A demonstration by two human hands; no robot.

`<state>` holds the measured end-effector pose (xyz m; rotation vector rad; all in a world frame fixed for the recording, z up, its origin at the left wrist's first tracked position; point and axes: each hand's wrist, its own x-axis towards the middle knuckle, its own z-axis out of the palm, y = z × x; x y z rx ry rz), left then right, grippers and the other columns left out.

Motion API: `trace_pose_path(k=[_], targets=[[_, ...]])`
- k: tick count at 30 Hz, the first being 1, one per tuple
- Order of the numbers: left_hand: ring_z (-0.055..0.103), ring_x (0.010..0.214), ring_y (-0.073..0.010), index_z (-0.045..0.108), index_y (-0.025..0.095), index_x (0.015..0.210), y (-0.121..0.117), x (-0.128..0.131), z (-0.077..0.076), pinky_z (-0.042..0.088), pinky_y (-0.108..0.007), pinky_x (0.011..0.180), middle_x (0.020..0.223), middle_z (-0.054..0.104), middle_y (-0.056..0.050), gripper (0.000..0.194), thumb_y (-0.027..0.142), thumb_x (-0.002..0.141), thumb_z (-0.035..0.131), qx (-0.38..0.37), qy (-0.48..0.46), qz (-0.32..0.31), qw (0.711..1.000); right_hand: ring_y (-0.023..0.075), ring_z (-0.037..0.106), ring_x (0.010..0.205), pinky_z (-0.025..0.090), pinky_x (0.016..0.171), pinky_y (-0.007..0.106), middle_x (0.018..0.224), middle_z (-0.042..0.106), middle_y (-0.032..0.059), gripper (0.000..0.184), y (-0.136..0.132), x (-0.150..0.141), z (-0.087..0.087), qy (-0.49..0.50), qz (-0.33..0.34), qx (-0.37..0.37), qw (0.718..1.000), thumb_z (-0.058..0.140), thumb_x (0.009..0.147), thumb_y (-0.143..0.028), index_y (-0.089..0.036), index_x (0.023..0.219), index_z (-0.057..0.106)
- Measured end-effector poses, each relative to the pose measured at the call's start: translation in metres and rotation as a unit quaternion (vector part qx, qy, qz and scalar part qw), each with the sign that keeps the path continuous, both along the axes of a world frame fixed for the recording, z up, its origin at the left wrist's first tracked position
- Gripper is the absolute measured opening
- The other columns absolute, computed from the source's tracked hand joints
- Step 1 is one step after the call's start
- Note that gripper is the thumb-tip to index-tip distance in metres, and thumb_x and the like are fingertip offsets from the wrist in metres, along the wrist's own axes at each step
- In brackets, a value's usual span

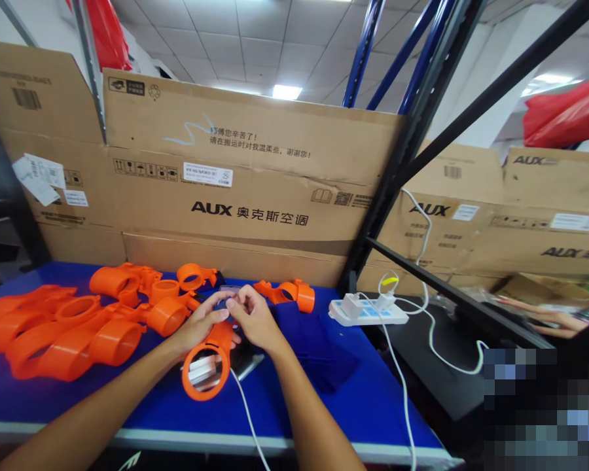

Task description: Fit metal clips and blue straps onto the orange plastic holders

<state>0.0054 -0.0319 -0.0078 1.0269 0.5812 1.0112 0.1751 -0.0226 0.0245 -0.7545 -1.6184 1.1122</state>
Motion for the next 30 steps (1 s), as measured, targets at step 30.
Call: trace_pose_path(k=[30], targets=[[0.078,0.072,-0.0309,0.035,0.023,0.155,0.012,-0.014,0.005,0.061,-0.041,0.061,0.114,0.077,-0.019,0.069,0.053,0.097,0.058,-0.106,-0.176,-0.150,0.967,0.0272,0.075,0.086,0.051,0.069,0.030,0.097,0.080,0.0126,0.024,0.015,0.099,0.021,-0.434,-0.470,-0.033,0.768,0.058,0.089,-0.027,-0.023,0.101,0.079]])
